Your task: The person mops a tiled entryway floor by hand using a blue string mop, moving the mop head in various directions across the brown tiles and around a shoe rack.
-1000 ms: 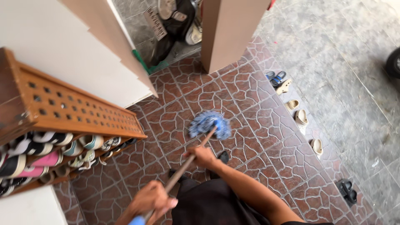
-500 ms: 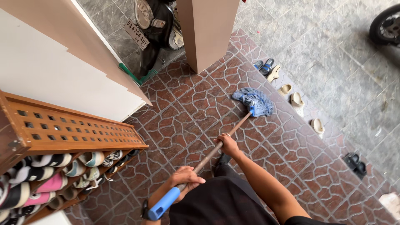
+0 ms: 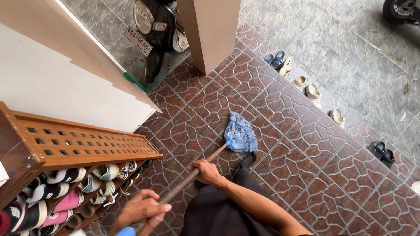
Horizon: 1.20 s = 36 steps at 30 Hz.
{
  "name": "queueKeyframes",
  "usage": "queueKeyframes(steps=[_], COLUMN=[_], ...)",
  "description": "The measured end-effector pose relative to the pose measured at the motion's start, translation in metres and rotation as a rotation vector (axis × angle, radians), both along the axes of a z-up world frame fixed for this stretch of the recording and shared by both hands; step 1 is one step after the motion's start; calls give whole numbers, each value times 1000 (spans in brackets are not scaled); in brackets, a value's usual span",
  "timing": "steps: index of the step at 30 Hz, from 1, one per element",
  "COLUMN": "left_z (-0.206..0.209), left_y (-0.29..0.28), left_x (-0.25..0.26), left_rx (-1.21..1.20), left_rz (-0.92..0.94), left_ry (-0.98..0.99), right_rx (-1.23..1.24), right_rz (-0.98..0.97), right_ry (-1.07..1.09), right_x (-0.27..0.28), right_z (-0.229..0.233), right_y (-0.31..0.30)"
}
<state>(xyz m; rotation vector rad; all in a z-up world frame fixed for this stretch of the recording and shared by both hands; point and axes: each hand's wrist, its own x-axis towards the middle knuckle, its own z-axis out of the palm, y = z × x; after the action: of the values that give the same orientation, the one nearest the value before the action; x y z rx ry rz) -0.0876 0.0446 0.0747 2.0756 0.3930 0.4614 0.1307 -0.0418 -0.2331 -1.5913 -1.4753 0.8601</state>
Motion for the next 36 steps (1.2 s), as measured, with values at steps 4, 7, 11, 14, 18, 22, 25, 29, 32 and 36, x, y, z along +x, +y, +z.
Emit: queueKeyframes(steps=[4, 7, 11, 14, 18, 22, 25, 29, 32, 36], left_z=[-31, -47, -85, -112, -143, -147, -132, -88, -45, -4], left_y=[-16, -31, -54, -63, -69, -78, -69, -37, -6, 34], left_x=[29, 48, 108, 158, 221, 254, 249, 206, 165, 117], left_rx=[-59, -145, -285, -279, -199, -217, -204, -160, -123, -21], left_rz=[-28, -17, 14, 64, 179, 97, 96, 150, 125, 75], left_ry=[-184, -212, -289, -347, -210, -204, -189, -119, -63, -76], right_rx=[-183, -125, -67, 233, -260, -271, -341, -94, 8, 62], right_rz=[45, 18, -85, -178, -112, -88, -120, -164, -214, -78], right_ry=[-87, -177, -217, -329, -461, -525, -354, -237, 103, -20], right_x=[38, 75, 142, 203, 285, 328, 309, 251, 191, 119], right_z=[16, -16, -76, -106, -120, -109, -111, -107, -90, -48], right_y=[-6, -7, -19, -27, -15, -23, -11, 10, 30, 59])
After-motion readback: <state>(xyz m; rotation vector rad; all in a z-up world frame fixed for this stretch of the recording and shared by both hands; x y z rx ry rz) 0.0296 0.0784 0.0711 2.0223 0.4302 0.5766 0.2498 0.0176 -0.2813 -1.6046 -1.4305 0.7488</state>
